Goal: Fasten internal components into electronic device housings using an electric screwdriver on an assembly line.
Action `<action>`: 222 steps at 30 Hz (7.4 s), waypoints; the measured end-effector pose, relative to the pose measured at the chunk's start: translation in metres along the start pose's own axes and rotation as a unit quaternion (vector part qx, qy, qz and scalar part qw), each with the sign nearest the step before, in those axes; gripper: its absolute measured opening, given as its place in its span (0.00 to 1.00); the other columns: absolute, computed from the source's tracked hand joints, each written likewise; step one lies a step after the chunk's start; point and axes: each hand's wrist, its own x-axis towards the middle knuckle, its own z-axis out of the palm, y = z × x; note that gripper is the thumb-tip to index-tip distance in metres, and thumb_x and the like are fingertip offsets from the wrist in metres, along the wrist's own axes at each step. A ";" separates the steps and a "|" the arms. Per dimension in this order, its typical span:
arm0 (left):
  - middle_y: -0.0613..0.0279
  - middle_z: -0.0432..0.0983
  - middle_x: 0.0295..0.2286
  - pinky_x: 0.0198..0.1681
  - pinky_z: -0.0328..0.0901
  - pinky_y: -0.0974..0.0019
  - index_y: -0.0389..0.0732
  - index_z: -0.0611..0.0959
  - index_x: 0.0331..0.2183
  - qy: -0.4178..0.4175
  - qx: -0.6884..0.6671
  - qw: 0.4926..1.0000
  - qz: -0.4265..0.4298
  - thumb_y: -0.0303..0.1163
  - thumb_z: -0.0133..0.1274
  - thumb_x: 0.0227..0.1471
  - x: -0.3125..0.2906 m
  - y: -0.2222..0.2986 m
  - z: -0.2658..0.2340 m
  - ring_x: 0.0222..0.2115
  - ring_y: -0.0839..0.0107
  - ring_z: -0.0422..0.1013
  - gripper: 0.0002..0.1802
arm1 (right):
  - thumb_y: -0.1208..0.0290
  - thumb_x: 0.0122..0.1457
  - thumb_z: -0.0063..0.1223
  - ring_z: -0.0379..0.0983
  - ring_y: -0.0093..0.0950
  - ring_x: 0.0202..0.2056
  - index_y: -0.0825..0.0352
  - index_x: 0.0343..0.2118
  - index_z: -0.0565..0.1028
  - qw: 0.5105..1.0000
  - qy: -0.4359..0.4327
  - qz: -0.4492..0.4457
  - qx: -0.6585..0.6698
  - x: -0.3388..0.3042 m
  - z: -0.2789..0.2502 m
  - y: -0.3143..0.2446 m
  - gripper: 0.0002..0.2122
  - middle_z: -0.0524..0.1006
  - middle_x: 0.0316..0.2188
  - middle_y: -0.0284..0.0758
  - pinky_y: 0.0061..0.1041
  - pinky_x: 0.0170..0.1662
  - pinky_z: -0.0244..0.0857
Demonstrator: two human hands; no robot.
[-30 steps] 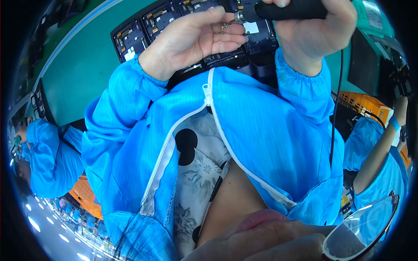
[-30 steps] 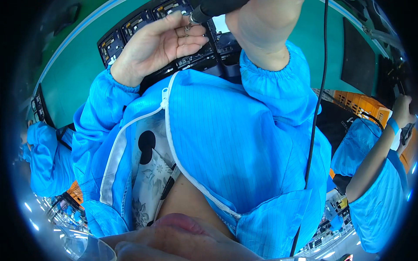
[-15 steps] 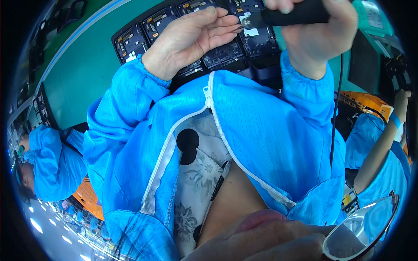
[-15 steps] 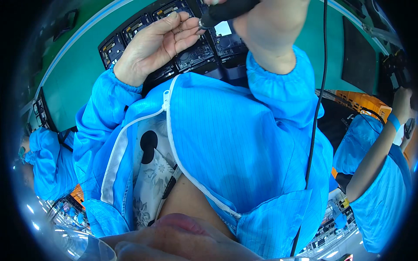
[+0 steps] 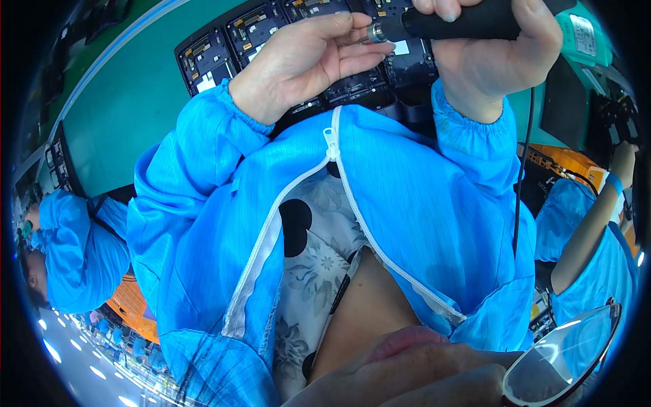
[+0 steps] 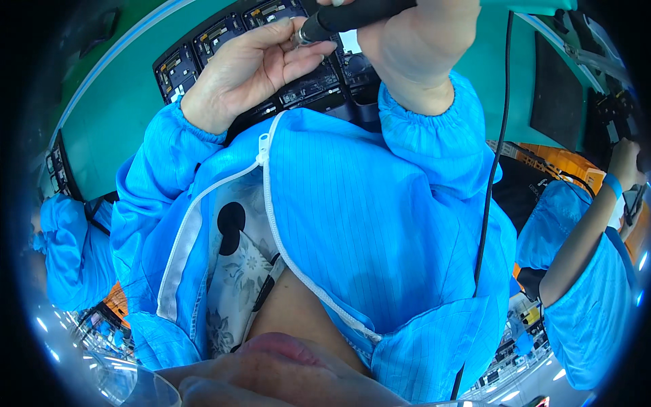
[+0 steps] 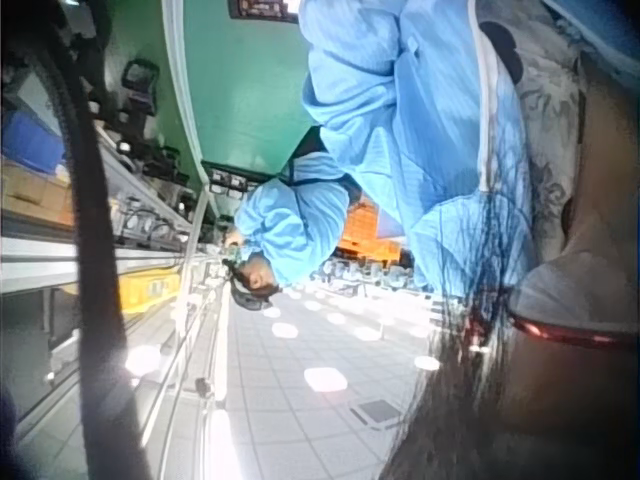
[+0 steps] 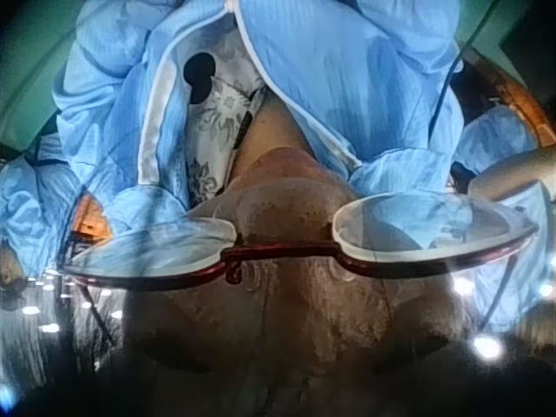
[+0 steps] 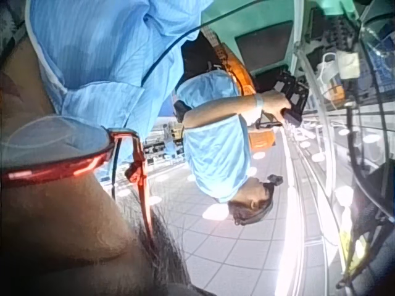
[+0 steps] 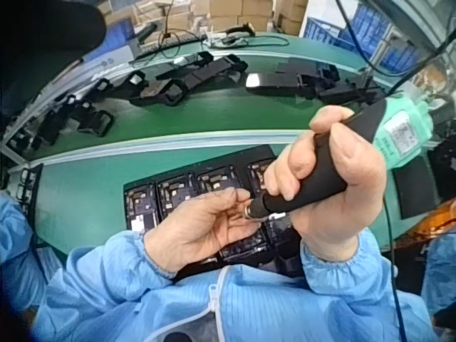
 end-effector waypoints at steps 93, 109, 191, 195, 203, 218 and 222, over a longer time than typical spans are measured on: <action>0.65 0.73 0.30 0.40 0.68 0.73 0.33 0.77 0.47 -0.065 0.193 0.979 0.015 0.39 0.43 0.64 0.003 0.006 -0.013 0.33 0.75 0.71 0.20 | 0.59 0.64 0.38 0.70 0.26 0.21 0.64 0.45 0.67 0.997 -0.032 -0.021 -0.063 0.001 -0.024 -0.035 0.15 0.72 0.24 0.32 0.32 0.30 0.67; 0.57 0.79 0.32 0.42 0.74 0.72 0.35 0.81 0.39 -0.009 0.216 0.976 0.007 0.37 0.52 0.59 0.005 0.016 -0.062 0.35 0.69 0.78 0.14 | 0.66 0.57 0.53 0.67 0.28 0.18 0.68 0.40 0.65 0.995 0.044 0.023 -0.090 -0.072 -0.058 -0.020 0.14 0.70 0.21 0.36 0.30 0.26 0.66; 0.53 0.78 0.36 0.44 0.74 0.69 0.30 0.78 0.44 -0.024 0.194 0.980 0.029 0.37 0.46 0.62 0.002 0.016 -0.033 0.38 0.66 0.77 0.19 | 0.58 0.64 0.39 0.72 0.28 0.24 0.64 0.46 0.66 0.994 -0.098 -0.034 0.020 0.016 -0.014 -0.003 0.16 0.74 0.26 0.34 0.34 0.33 0.67; 0.54 0.78 0.35 0.44 0.74 0.70 0.31 0.78 0.45 -0.007 0.223 0.974 0.038 0.37 0.46 0.62 0.011 0.012 -0.031 0.38 0.67 0.77 0.19 | 0.57 0.65 0.38 0.71 0.27 0.24 0.65 0.46 0.66 0.995 -0.094 -0.020 0.040 0.019 -0.028 0.001 0.16 0.73 0.26 0.34 0.33 0.33 0.67; 0.59 0.80 0.35 0.42 0.74 0.73 0.33 0.75 0.49 0.026 0.231 0.972 0.037 0.34 0.50 0.60 0.006 0.024 -0.048 0.36 0.69 0.78 0.20 | 0.58 0.63 0.40 0.70 0.27 0.21 0.65 0.44 0.66 0.998 -0.062 0.003 0.000 0.017 -0.037 -0.012 0.15 0.72 0.24 0.34 0.32 0.31 0.66; 0.63 0.77 0.28 0.34 0.72 0.72 0.38 0.78 0.32 0.065 0.100 0.992 0.049 0.37 0.50 0.60 -0.022 0.025 -0.048 0.28 0.71 0.75 0.12 | 0.69 0.55 0.55 0.67 0.26 0.18 0.68 0.38 0.66 0.992 -0.006 0.110 -0.058 -0.035 -0.034 0.002 0.13 0.69 0.19 0.36 0.29 0.26 0.66; 0.63 0.76 0.27 0.33 0.72 0.71 0.38 0.78 0.33 0.088 0.088 0.990 0.059 0.37 0.49 0.60 -0.027 0.025 -0.041 0.28 0.71 0.75 0.12 | 0.70 0.55 0.55 0.66 0.26 0.17 0.68 0.38 0.66 0.992 0.008 0.107 -0.067 -0.037 -0.031 0.004 0.12 0.69 0.19 0.36 0.28 0.25 0.66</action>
